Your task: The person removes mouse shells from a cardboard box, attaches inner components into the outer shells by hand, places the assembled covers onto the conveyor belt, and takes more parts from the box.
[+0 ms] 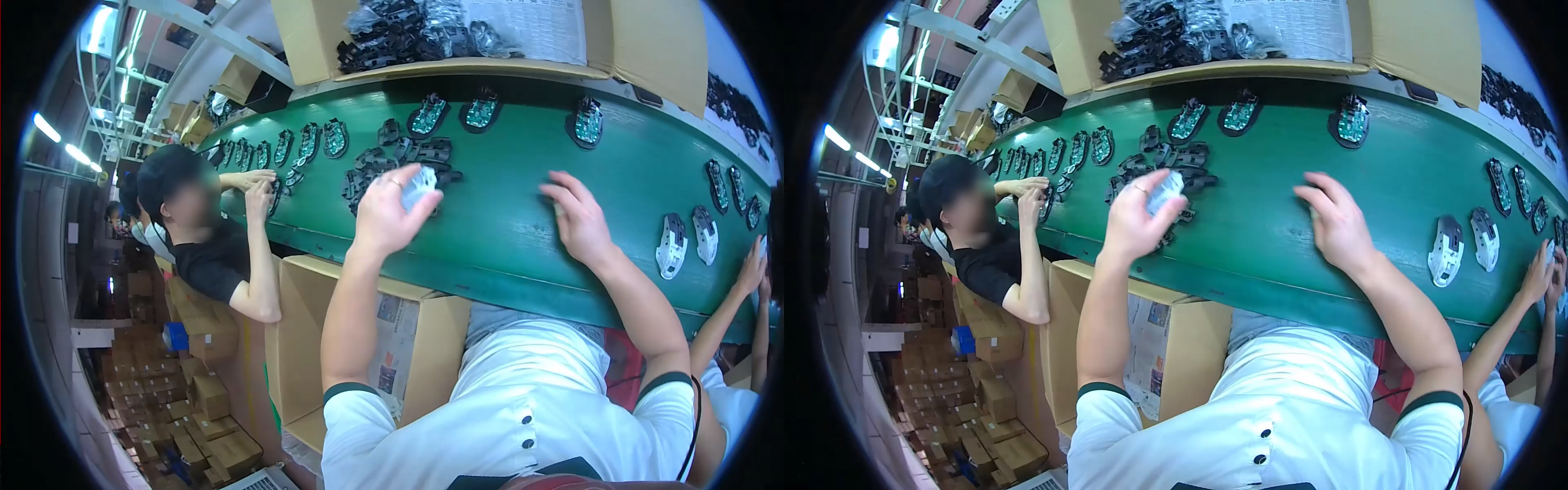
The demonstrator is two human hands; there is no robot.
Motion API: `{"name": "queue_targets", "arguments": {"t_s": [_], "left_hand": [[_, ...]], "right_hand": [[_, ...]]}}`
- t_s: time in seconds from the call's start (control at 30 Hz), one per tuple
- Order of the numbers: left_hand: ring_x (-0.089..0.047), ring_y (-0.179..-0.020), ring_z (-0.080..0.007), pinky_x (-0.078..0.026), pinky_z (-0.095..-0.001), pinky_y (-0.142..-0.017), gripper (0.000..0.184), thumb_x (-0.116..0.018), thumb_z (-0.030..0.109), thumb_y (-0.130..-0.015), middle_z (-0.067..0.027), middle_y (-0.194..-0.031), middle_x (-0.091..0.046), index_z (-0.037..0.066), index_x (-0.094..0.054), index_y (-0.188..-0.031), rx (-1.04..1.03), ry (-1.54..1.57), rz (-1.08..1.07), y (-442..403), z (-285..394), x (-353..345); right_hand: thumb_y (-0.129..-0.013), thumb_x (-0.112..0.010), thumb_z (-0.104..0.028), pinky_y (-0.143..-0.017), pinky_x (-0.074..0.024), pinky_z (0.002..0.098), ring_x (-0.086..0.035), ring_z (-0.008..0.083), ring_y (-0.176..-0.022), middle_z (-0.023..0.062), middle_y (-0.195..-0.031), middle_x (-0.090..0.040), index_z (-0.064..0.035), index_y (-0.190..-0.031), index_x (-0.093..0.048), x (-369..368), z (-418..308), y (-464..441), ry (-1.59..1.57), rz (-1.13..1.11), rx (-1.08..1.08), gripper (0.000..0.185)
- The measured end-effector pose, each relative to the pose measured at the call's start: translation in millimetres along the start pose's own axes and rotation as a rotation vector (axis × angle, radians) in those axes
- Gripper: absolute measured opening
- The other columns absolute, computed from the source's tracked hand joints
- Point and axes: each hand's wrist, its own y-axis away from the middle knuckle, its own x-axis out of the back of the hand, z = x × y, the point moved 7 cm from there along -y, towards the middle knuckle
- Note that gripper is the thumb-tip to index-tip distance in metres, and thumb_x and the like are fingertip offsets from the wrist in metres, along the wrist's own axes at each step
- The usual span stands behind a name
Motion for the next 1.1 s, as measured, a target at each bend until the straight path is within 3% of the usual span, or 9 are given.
{"name": "queue_targets", "arguments": {"t_s": [0.07,0.13,0.2,0.27,0.33,0.7,0.83,0.93,1.1], "left_hand": [[-0.068,-0.105,-0.0158,-0.054,-0.0285,-0.088,0.045,-0.069,0.027,-0.101,-0.0142,-0.12,-0.071,-0.002,-0.06,-0.134,0.146,0.537,-0.014,-16.2,-6.9,-11.9],[-0.07,-0.103,-0.0198,-0.058,-0.0333,-0.085,0.051,-0.051,0.04,-0.108,-0.0151,-0.121,-0.07,-0.001,-0.057,-0.137,0.219,0.984,-0.131,-34.8,10.0,-31.9],[-0.073,-0.1,-0.0275,-0.063,-0.0411,-0.081,0.059,-0.038,0.049,-0.109,-0.0186,-0.121,-0.07,0.001,-0.056,-0.137,0.313,1.282,-0.234,-47.1,46.7,-43.1],[-0.073,-0.1,-0.0297,-0.063,-0.0423,-0.08,0.056,-0.041,0.046,-0.108,-0.0202,-0.121,-0.07,0.001,-0.056,-0.137,0.282,1.55,-0.331,-53.0,65.6,-59.9],[-0.073,-0.102,-0.0327,-0.064,-0.044,-0.08,0.053,-0.046,0.042,-0.105,-0.0214,-0.12,-0.07,0.001,-0.054,-0.138,0.251,1.737,-0.413,-56.5,82.8,-75.2],[-0.075,-0.092,-0.0219,-0.063,-0.0343,-0.07,0.039,-0.055,0.038,-0.108,-0.0117,-0.11,-0.072,0.004,-0.055,-0.128,0.349,1.182,-0.042,-52.6,40.8,-114.6],[-0.076,-0.087,-0.0271,-0.062,-0.0332,-0.059,0.047,-0.046,0.046,-0.108,-0.017,-0.11,-0.072,0.005,-0.054,-0.128,0.438,1.504,-0.242,-51.5,48.9,-112.3],[-0.076,-0.089,-0.0301,-0.063,-0.0333,-0.06,0.048,-0.046,0.046,-0.107,-0.0179,-0.111,-0.072,0.003,-0.055,-0.126,0.389,1.458,-0.283,-50.1,49.5,-117.2],[-0.076,-0.092,-0.0308,-0.064,-0.0338,-0.064,0.044,-0.057,0.042,-0.105,-0.0173,-0.115,-0.072,0.002,-0.057,-0.122,0.38,1.389,-0.267,-45.2,52.2,-130.8]], "right_hand": [[-0.088,-0.061,0.003,-0.102,-0.0513,0.0438,-0.063,0.04,-0.119,0.0214,-0.129,-0.064,-0.0021,-0.124,-0.066,-8.2,1.9,-21.0,-0.308,0.007,-0.111,0.036],[-0.088,-0.066,-0.002,-0.099,-0.0527,0.0418,-0.065,0.0383,-0.114,0.0192,-0.125,-0.066,-0.0025,-0.123,-0.067,-24.4,24.2,-30.1,-0.626,-0.009,-0.331,0.034],[-0.086,-0.071,-0.005,-0.098,-0.0528,0.0421,-0.064,0.0385,-0.113,0.0182,-0.122,-0.067,-0.0031,-0.122,-0.067,-16.5,27.4,-31.4,-0.305,-0.061,-0.234,0.036],[-0.083,-0.074,-0.008,-0.098,-0.0526,0.044,-0.064,0.0379,-0.112,0.0164,-0.122,-0.068,-0.0054,-0.119,-0.069,-1.0,22.3,-23.0,0.089,0.059,-0.006,0.037],[-0.082,-0.075,-0.009,-0.098,-0.0524,0.0446,-0.064,0.0375,-0.113,0.0157,-0.123,-0.068,-0.007,-0.119,-0.069,12.8,19.3,-11.4,0.153,0.145,-0.047,0.037],[-0.076,-0.084,-0.026,-0.105,-0.0436,0.0515,-0.054,0.041,-0.125,0.0235,-0.143,-0.051,-0.0208,-0.127,-0.069,-11.1,-1.9,-7.2,0.208,0.041,-0.069,0.053],[-0.078,-0.078,-0.014,-0.107,-0.0437,0.0512,-0.052,0.0432,-0.13,0.027,-0.145,-0.049,-0.0125,-0.118,-0.068,-15.3,15.9,-6.6,0.193,-0.056,-0.065,0.041],[-0.077,-0.068,-0.001,-0.11,-0.0432,0.0501,-0.048,0.0456,-0.135,0.0282,-0.144,-0.049,-0.0062,-0.106,-0.066,0.5,21.5,-4.0,0.201,0.025,-0.133,0.03],[-0.077,-0.072,-0.005,-0.112,-0.043,0.0495,-0.05,0.0452,-0.133,0.0261,-0.144,-0.051,-0.0063,-0.116,-0.067,21.6,31.5,-1.0,0.249,-0.031,-0.257,0.039]]}}
